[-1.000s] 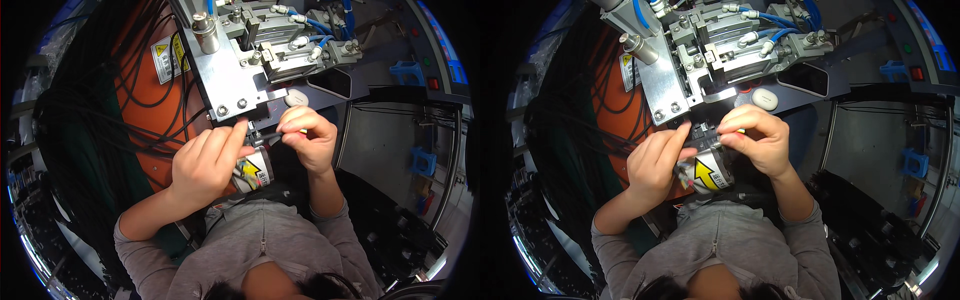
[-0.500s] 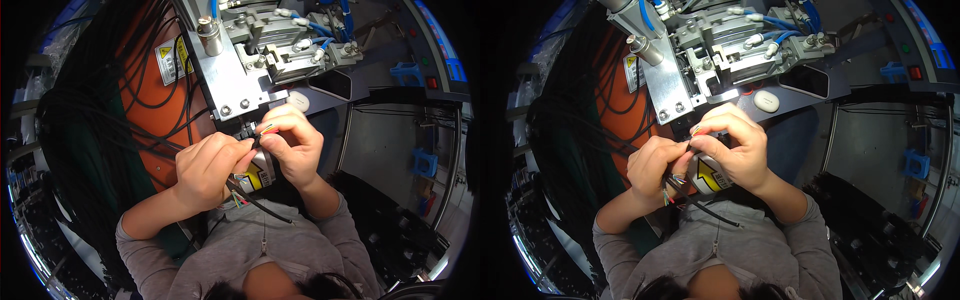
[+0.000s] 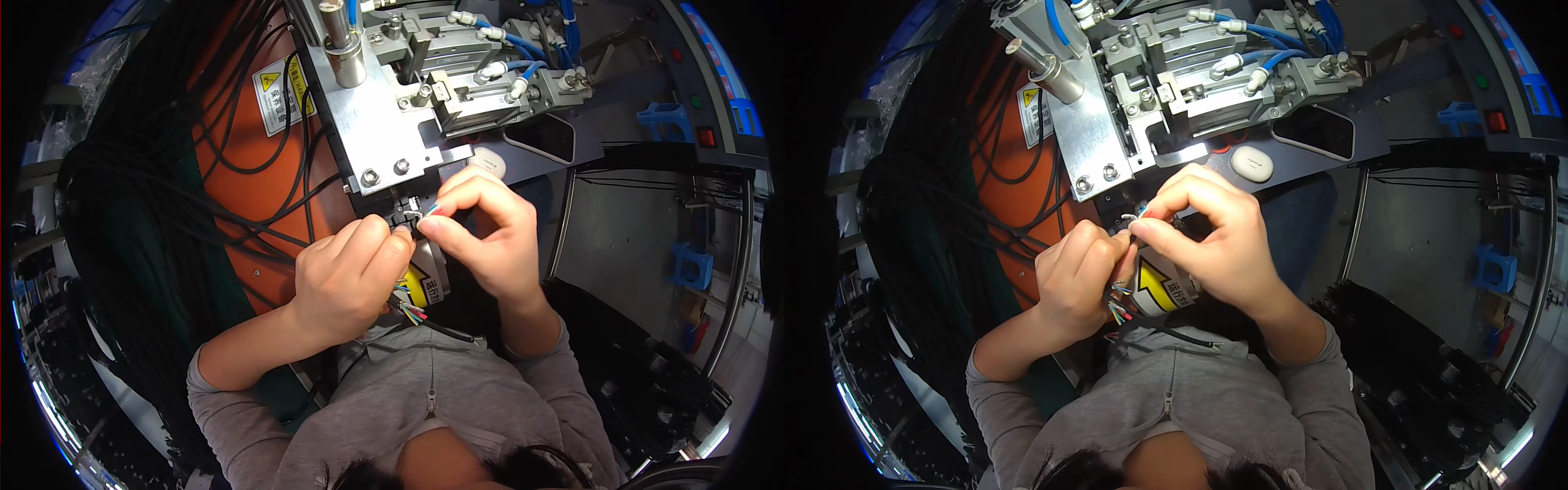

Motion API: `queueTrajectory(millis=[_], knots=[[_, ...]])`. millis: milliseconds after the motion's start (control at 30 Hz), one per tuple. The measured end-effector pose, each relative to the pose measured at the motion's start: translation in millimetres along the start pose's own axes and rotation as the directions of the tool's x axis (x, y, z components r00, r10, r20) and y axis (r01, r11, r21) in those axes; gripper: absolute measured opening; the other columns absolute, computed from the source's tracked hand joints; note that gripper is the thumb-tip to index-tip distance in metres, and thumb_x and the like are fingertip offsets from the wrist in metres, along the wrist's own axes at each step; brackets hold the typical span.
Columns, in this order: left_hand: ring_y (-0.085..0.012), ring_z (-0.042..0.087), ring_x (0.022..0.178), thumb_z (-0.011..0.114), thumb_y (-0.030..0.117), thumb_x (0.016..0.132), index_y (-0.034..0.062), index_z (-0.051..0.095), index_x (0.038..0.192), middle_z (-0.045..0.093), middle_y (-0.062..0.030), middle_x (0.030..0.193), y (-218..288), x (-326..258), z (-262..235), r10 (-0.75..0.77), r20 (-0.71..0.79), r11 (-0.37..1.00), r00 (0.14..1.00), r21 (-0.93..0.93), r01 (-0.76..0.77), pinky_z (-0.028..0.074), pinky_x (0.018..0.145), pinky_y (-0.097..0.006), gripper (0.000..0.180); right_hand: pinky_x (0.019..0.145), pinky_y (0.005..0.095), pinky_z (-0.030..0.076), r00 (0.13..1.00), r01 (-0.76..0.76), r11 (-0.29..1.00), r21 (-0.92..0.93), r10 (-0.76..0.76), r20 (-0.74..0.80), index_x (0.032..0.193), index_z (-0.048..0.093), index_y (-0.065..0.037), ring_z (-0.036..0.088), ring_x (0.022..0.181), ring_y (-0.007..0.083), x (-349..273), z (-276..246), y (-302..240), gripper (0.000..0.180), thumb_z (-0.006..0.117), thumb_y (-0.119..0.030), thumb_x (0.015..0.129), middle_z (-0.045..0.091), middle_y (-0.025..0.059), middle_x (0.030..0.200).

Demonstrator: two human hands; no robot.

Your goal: The person inserts individual colored wires into a crimping machine and secures them. They then handle a large bundle of black cables, organizing them before returning to the machine to continue the crimping process.

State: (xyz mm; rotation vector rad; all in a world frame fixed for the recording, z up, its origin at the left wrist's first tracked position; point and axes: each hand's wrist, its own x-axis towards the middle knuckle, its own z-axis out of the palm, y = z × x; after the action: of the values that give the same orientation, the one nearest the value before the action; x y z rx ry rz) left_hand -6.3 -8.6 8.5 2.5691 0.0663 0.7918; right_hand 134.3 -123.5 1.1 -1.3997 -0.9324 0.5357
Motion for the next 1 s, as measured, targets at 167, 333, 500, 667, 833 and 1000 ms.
queueTrajectory(millis=[167,333,500,667,833,1000], knots=[[-0.0134,0.052,0.059,0.064,0.008,0.070,0.0023,0.059,0.087,0.046,-0.0040,0.073,0,0,3,-0.006,0.053,1.000,0.999,0.024,0.005,0.040,0.043,-0.026,0.018,0.065,0.0281,0.044,0.994,0.103,0.980,-0.173,-0.109,-0.026,0.074,0.061,0.000,0.056,0.068,0.0174,-3,0,1,0.012,0.073,-0.002,0.073,0.062,0.0081,0.073],[-0.0131,0.052,0.059,0.064,0.008,0.070,0.0029,0.059,0.087,0.048,-0.0035,0.075,1,0,2,0.008,0.093,0.996,0.996,0.084,-0.015,0.041,0.044,-0.025,0.018,0.065,0.0256,0.043,0.995,-0.080,0.996,-0.031,0.082,0.057,0.077,0.060,0.000,0.055,0.071,0.0128,-3,-7,3,0.012,0.071,-0.004,0.077,0.060,0.0053,0.076],[-0.0116,0.052,0.058,0.065,0.007,0.070,0.0024,0.063,0.093,0.051,-0.0024,0.075,0,2,7,0.022,0.049,0.993,0.999,0.114,-0.028,0.039,0.044,-0.024,0.024,0.068,0.0233,0.043,0.928,-0.350,0.918,0.185,0.313,0.202,0.082,0.060,0.000,0.053,0.075,0.0084,-4,-19,7,0.011,0.069,-0.007,0.082,0.057,0.0022,0.079],[-0.0111,0.054,0.058,0.068,0.008,0.069,0.0022,0.067,0.101,0.056,-0.0021,0.077,9,-5,3,0.061,0.127,0.968,0.990,0.233,-0.089,0.039,0.045,-0.024,0.032,0.068,0.0244,0.044,0.981,-0.156,0.988,-0.009,0.156,0.115,0.080,0.063,0.002,0.057,0.075,0.0126,-8,-19,20,0.009,0.069,-0.005,0.080,0.061,0.0066,0.077],[-0.0096,0.046,0.054,0.066,0.006,0.067,0.0030,0.068,0.102,0.042,-0.0004,0.068,8,-2,7,0.031,0.157,0.954,0.987,0.291,-0.076,0.036,0.044,-0.023,0.035,0.066,0.0283,0.045,0.999,0.048,0.944,-0.325,-0.047,0.011,0.078,0.064,0.001,0.058,0.072,0.0205,-8,-6,25,0.006,0.068,-0.003,0.076,0.061,0.0102,0.072],[-0.0080,0.043,0.057,0.061,0.011,0.072,0.0030,0.067,0.099,0.045,0.0021,0.072,2,-5,13,-0.010,0.141,0.922,0.990,0.385,-0.045,0.032,0.041,-0.021,0.029,0.060,0.0351,0.041,0.989,0.138,0.855,-0.499,-0.146,0.022,0.073,0.061,-0.001,0.052,0.065,0.0260,-3,5,27,0.005,0.065,0.000,0.074,0.057,0.0089,0.070]])
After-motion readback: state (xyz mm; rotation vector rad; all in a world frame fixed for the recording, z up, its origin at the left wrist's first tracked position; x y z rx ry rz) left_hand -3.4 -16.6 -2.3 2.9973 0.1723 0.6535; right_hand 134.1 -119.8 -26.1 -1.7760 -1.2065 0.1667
